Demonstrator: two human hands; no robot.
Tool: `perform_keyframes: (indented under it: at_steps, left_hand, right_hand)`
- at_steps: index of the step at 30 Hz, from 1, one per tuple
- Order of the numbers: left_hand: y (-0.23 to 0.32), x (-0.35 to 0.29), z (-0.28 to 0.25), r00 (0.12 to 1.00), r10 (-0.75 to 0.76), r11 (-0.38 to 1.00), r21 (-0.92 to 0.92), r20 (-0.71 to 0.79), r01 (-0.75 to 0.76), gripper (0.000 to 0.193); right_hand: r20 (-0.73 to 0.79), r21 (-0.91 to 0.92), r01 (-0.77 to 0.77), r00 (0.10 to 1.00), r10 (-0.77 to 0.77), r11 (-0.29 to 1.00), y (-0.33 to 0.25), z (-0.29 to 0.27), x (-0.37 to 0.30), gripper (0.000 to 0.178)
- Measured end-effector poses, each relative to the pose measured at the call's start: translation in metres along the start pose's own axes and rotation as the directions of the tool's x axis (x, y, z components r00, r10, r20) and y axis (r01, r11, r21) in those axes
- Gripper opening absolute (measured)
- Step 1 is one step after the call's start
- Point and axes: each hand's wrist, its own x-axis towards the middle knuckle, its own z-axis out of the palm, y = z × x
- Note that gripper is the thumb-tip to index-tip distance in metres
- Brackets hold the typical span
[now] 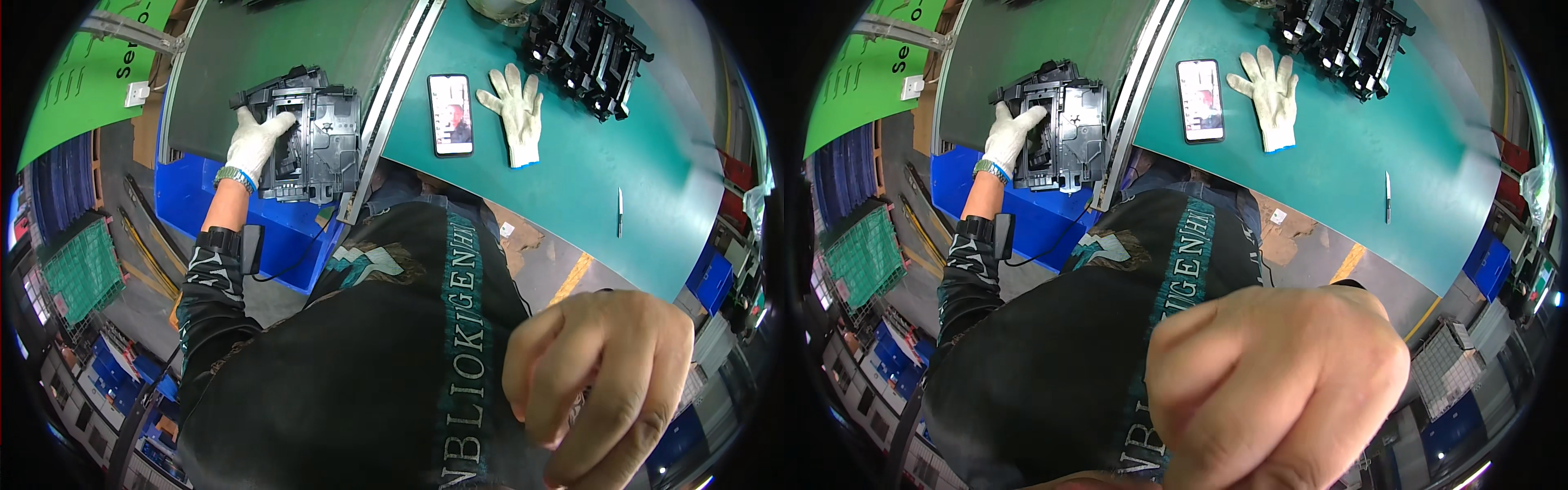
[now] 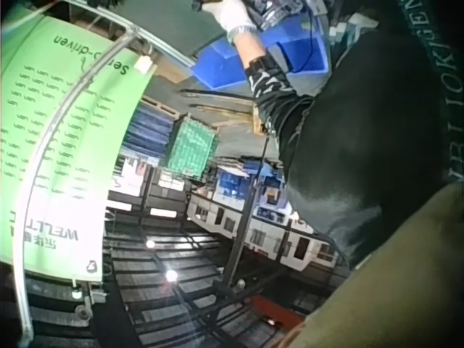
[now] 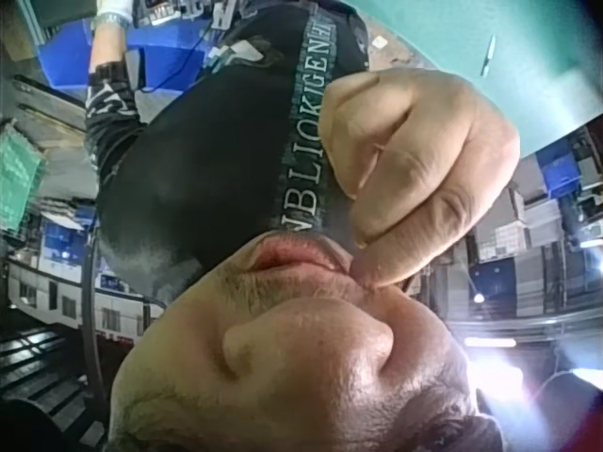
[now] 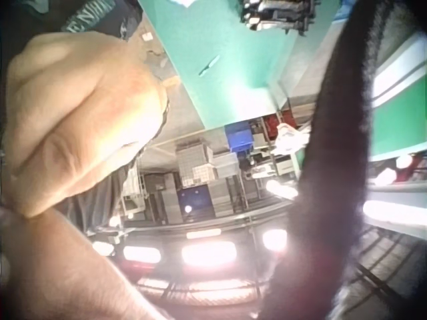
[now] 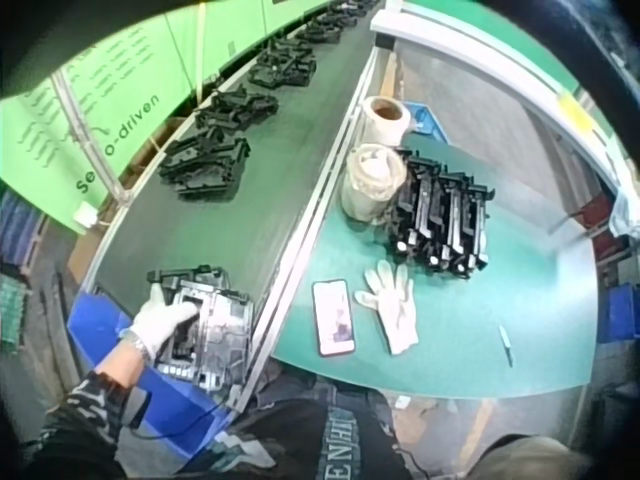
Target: Assembling and inspecting plastic components at a factory workbench and moving them into a storage box.
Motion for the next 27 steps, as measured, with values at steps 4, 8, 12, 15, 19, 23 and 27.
perform_keyframes:
  at_steps: [4,8,12,15,19,23,27]
  left_hand:
    - [-0.009,0.005,0.0,0.999,0.002,0.999,-0.039,0.036,-0.001,0.106]
    - [-0.02,0.007,0.004,0.999,0.016,0.995,-0.102,-0.037,-0.02,0.092]
    - [-0.021,0.003,0.004,0.996,0.068,0.972,-0.219,-0.061,-0.08,0.079]
    - [-0.02,0.008,0.004,0.98,0.183,0.98,-0.069,-0.077,-0.189,0.065]
    - [0.002,-0.007,-0.002,0.973,0.223,0.973,-0.049,-0.064,-0.226,0.05]
    - [0.009,-0.016,-0.014,0.975,0.219,0.965,-0.138,-0.031,-0.221,0.051]
    - [0.012,-0.027,-0.018,0.911,0.387,0.899,-0.16,-0.145,-0.407,0.053]
  right_hand:
    - [-0.041,-0.102,0.058,0.997,-0.062,0.993,0.007,0.003,-0.012,0.006]
    - [-0.147,-0.123,0.002,0.989,-0.02,0.992,0.007,0.008,-0.02,0.009]
    - [-0.184,-0.113,-0.114,0.979,0.092,0.987,0.006,0.007,-0.033,0.03]
    - [-0.207,-0.157,-0.124,0.974,0.09,0.98,0.011,0.002,-0.061,0.04]
    - [-0.489,-0.172,-0.217,0.866,0.108,0.961,0.023,0.0,-0.118,0.057]
    - [-0.769,-0.105,-0.351,0.622,0.147,0.931,0.024,0.007,-0.166,0.048]
    - [-0.966,-0.088,-0.569,0.249,0.07,0.818,0.024,-0.005,-0.235,0.033]
